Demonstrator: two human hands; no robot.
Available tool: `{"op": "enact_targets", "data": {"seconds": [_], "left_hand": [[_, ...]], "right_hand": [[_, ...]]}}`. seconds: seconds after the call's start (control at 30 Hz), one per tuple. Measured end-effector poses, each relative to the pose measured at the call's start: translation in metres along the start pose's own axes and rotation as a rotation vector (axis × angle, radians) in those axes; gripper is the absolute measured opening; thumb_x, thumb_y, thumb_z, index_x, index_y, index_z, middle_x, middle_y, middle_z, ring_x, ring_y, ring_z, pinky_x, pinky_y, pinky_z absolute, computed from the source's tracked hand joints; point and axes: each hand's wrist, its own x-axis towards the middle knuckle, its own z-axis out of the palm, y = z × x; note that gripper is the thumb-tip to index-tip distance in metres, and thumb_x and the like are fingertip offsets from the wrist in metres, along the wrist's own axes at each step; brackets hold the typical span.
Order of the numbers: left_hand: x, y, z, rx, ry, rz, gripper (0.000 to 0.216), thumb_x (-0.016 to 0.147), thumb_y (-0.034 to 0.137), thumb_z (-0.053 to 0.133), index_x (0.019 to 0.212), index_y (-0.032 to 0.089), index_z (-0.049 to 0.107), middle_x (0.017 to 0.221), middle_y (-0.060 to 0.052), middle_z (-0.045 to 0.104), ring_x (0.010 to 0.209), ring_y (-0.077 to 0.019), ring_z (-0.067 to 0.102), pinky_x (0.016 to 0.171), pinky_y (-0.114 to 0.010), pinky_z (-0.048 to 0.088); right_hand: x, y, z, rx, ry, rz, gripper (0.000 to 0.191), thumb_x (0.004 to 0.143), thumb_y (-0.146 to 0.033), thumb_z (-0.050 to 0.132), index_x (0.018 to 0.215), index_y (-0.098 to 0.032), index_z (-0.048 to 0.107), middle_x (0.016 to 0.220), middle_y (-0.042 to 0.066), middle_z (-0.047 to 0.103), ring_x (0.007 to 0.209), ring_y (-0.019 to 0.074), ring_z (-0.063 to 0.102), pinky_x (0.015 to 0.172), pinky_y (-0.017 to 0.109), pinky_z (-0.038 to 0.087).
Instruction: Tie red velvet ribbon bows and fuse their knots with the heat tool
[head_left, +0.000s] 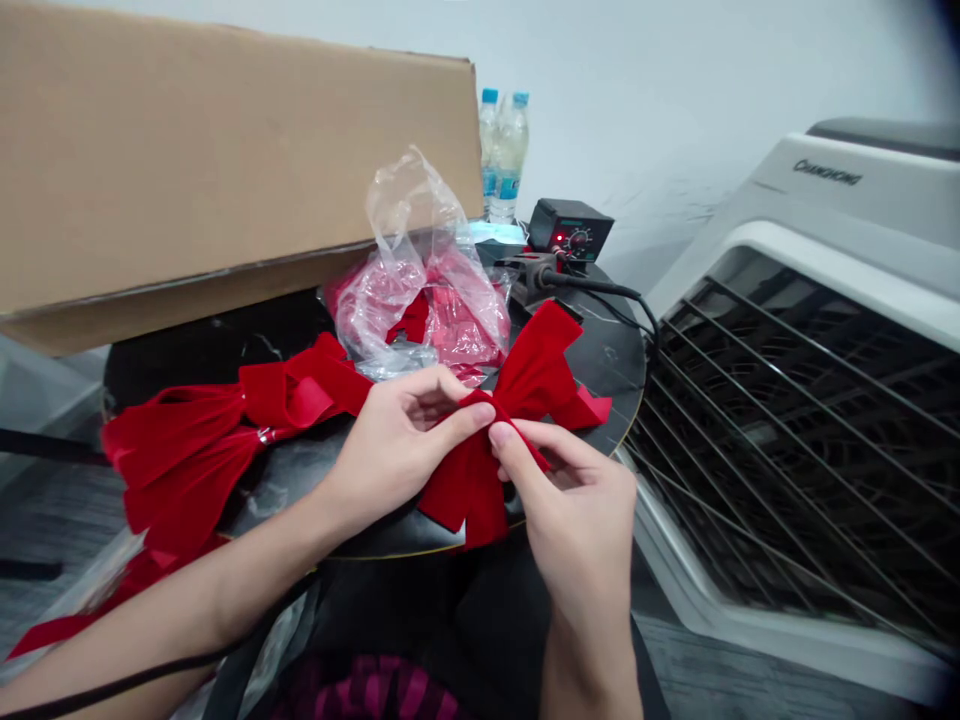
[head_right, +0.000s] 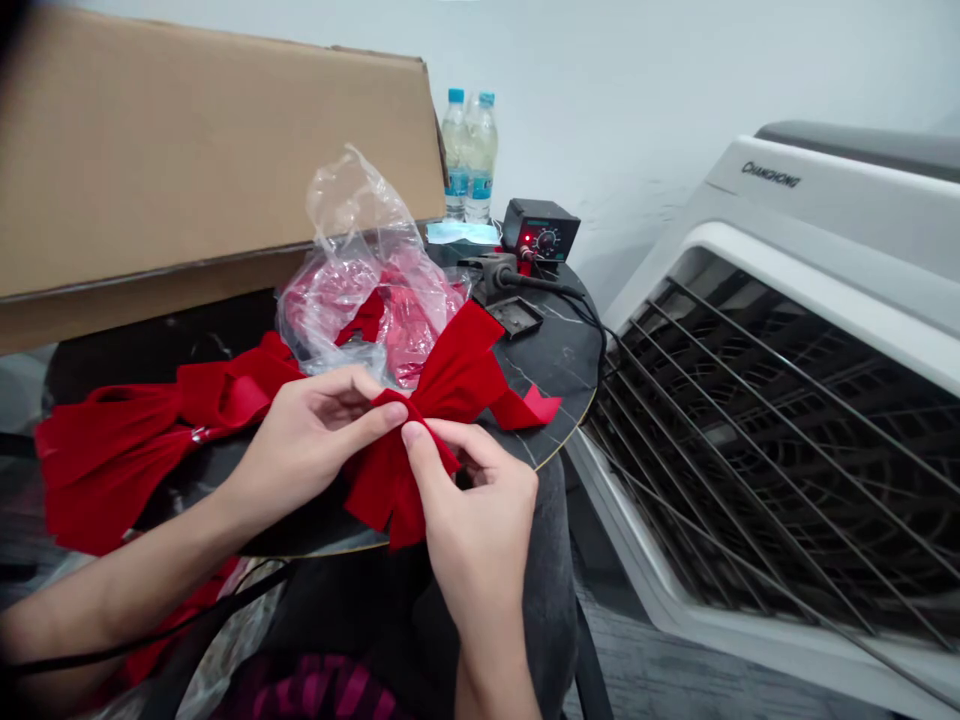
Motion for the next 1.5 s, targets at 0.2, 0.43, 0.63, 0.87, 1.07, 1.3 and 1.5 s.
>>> {"op": "enact_targets", "data": {"seconds": [0.2,0.43,0.63,0.87,1.07,1.3,1.5], "left_hand": [[0.000,0.003,-0.002,-0.012,0.079,0.015,0.019,0.072,0.005,0.087,0.074,0.015,0.071,0.070,0.005,0.073,0.067,-0.0054,0.066,0.064,-0.009,0.050],[0.000,-0.001,0.000,0.058,0.104,0.144,0.014,0.085,0.017,0.080,0.079,0.017,0.069,0.089,0.002,0.074,0.087,-0.0080,0.068,0.084,-0.015,0.053],[-0.001,-0.003,0.000,0.109,0.127,0.138,0.016,0.086,0.021,0.081,0.078,0.017,0.068,0.081,0.003,0.071,0.080,-0.0071,0.065,0.078,-0.014,0.051],[0.000,-0.004,-0.003,0.060,0.119,0.002,0.011,0.081,0.021,0.085,0.081,0.017,0.075,0.077,0.004,0.071,0.075,-0.0078,0.063,0.072,-0.015,0.051],[0.003,-0.003,-0.003,0.005,0.136,-0.076,0.012,0.075,0.014,0.088,0.083,0.019,0.081,0.080,0.002,0.076,0.075,-0.0098,0.065,0.073,-0.016,0.052],[0.006,0.000,-0.001,-0.106,0.115,-0.151,0.015,0.071,0.011,0.089,0.081,0.018,0.081,0.077,0.002,0.077,0.072,-0.0086,0.066,0.071,-0.015,0.051],[0.010,0.002,-0.010,-0.259,0.044,-0.339,0.021,0.067,0.012,0.093,0.082,0.015,0.079,0.080,-0.001,0.077,0.072,-0.0076,0.067,0.071,-0.015,0.050]], "right_hand": [[-0.002,0.004,0.000,0.081,0.004,0.001,0.010,0.085,-0.035,0.082,0.090,-0.027,0.084,0.075,-0.001,0.078,0.062,0.0099,0.066,0.057,0.018,0.053],[-0.004,0.008,0.004,0.084,0.064,-0.010,0.012,0.085,-0.034,0.083,0.092,-0.024,0.081,0.087,0.001,0.081,0.076,0.0132,0.072,0.071,0.021,0.059],[-0.004,0.013,0.009,0.189,0.076,0.059,0.015,0.081,-0.035,0.086,0.084,-0.021,0.080,0.076,0.001,0.078,0.068,0.0126,0.072,0.063,0.019,0.059],[-0.005,0.022,0.012,0.287,0.085,0.046,0.013,0.083,-0.032,0.086,0.082,-0.022,0.079,0.077,-0.002,0.078,0.072,0.0106,0.073,0.069,0.017,0.060],[-0.006,0.026,0.011,0.336,0.086,0.059,0.013,0.083,-0.032,0.086,0.082,-0.022,0.078,0.079,-0.001,0.078,0.073,0.0107,0.072,0.071,0.018,0.060],[-0.005,0.029,0.013,0.362,0.118,0.056,0.018,0.080,-0.031,0.089,0.078,-0.019,0.075,0.074,-0.001,0.076,0.067,0.0108,0.071,0.066,0.019,0.060],[-0.003,0.023,0.009,0.259,0.082,-0.034,0.015,0.083,-0.030,0.085,0.084,-0.019,0.075,0.076,0.001,0.076,0.069,0.0144,0.073,0.064,0.024,0.062]]}}
